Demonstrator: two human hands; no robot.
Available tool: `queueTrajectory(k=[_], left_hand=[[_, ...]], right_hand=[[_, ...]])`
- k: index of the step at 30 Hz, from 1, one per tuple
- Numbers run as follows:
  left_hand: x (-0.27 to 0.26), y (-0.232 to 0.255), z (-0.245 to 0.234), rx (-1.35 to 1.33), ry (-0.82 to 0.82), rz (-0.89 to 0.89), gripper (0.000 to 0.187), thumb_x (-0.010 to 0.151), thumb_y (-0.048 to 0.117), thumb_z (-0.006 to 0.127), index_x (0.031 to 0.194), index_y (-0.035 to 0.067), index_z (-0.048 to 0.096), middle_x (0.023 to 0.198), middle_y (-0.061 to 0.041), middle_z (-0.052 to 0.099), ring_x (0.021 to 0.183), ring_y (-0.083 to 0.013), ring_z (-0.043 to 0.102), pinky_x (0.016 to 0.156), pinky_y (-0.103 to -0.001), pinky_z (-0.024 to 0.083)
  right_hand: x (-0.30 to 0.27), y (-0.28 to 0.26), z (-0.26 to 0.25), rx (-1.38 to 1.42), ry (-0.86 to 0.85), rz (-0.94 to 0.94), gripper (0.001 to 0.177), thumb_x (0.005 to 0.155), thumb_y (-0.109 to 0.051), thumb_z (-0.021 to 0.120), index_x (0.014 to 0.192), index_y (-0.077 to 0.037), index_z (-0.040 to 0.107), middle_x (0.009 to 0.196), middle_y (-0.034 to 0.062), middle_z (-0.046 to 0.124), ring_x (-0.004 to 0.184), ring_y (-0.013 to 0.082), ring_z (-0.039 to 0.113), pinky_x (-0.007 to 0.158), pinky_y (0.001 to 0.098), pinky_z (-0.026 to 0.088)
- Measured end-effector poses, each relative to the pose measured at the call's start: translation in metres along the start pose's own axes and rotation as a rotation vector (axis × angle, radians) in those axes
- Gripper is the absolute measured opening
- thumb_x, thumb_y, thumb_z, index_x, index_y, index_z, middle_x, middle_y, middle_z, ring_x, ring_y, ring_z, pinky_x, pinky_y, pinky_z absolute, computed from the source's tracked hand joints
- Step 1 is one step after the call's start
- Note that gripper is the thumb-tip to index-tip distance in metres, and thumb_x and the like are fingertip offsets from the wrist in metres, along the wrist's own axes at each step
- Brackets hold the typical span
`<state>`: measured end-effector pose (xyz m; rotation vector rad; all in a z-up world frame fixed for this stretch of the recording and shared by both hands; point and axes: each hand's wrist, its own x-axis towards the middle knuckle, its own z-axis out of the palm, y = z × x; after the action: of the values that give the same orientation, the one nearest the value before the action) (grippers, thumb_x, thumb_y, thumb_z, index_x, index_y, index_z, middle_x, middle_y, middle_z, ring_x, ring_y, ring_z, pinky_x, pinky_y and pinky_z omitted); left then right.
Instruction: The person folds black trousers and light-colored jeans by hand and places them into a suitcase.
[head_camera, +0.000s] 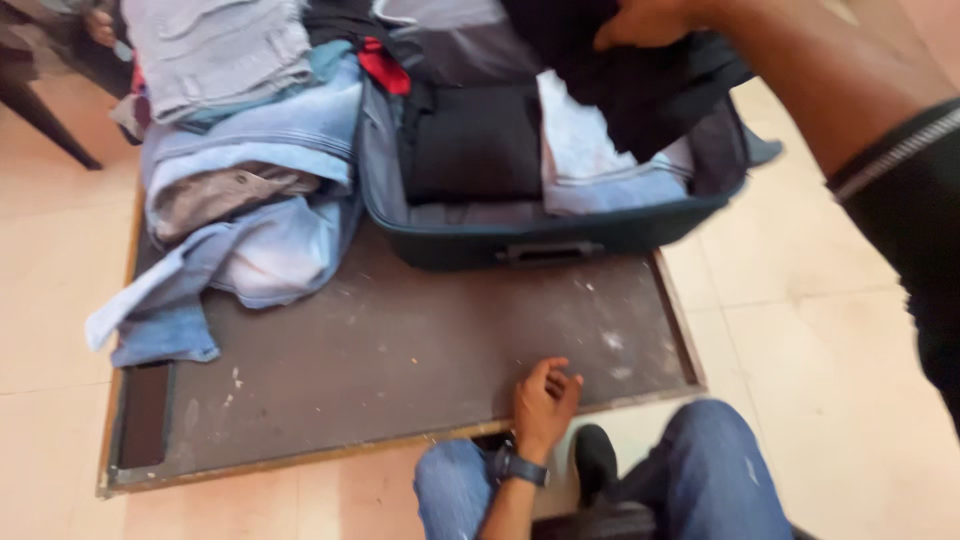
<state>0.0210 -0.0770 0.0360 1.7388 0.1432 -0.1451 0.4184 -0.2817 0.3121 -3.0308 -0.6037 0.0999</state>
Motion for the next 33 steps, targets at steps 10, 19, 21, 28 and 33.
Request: queueTrajectory(k=[10,19,21,28,33], left_hand=[[0.005,-0.013,-0.002,-0.201,0.027,-0.105,0.025,0.087,0.011,0.074,0.11,0.001,0.07,0.076,-0.002,0.069,0.065,-0.0072,0.062,0.058,-0.024,0.051],[0.003,-0.005,-0.003,-0.212,0.048,-0.186,0.024,0.087,0.011,0.075,0.108,0.001,0.07,0.078,-0.004,0.071,0.067,-0.0102,0.065,0.061,-0.026,0.054],[0.005,-0.001,-0.005,-0.195,0.042,-0.148,0.025,0.087,0.012,0.074,0.11,0.002,0.07,0.08,-0.004,0.072,0.07,-0.0104,0.067,0.062,-0.027,0.055],[0.004,0.004,-0.005,-0.095,0.035,-0.121,0.027,0.087,0.016,0.077,0.109,0.002,0.07,0.077,-0.004,0.071,0.065,-0.0125,0.066,0.061,-0.027,0.054],[0.004,-0.002,-0.002,-0.116,0.05,-0.1,0.026,0.088,0.017,0.074,0.109,0.002,0.07,0.078,-0.005,0.072,0.066,-0.0118,0.066,0.063,-0.028,0.055]], right_hand=[[0.137,-0.102,0.167,0.513,-0.762,-0.099,0.083,0.072,-0.023,0.086,0.145,-0.005,0.051,0.152,0.0132,0.052,0.135,0.0295,0.052,0.103,0.0497,0.052],[0.121,-0.126,0.223,0.073,-0.547,-0.126,0.082,0.066,-0.04,0.094,0.132,-0.001,0.064,0.13,0.0204,0.069,0.123,0.0389,0.064,0.099,0.0451,0.054],[0.099,-0.13,0.188,0.031,-0.336,-0.152,0.077,0.062,-0.039,0.094,0.126,-0.006,0.065,0.12,0.0179,0.07,0.114,0.0391,0.065,0.092,0.0477,0.054],[0.022,-0.163,0.169,-0.063,-0.253,-0.757,0.037,0.072,-0.04,0.082,0.093,-0.012,0.069,0.099,0.0062,0.069,0.102,0.0309,0.066,0.083,0.0454,0.055],[0.014,-0.169,0.212,-0.155,-0.216,-0.898,0.026,0.092,-0.026,0.055,0.113,-0.013,0.063,0.117,0.0084,0.061,0.12,0.0288,0.053,0.086,0.0467,0.053]])
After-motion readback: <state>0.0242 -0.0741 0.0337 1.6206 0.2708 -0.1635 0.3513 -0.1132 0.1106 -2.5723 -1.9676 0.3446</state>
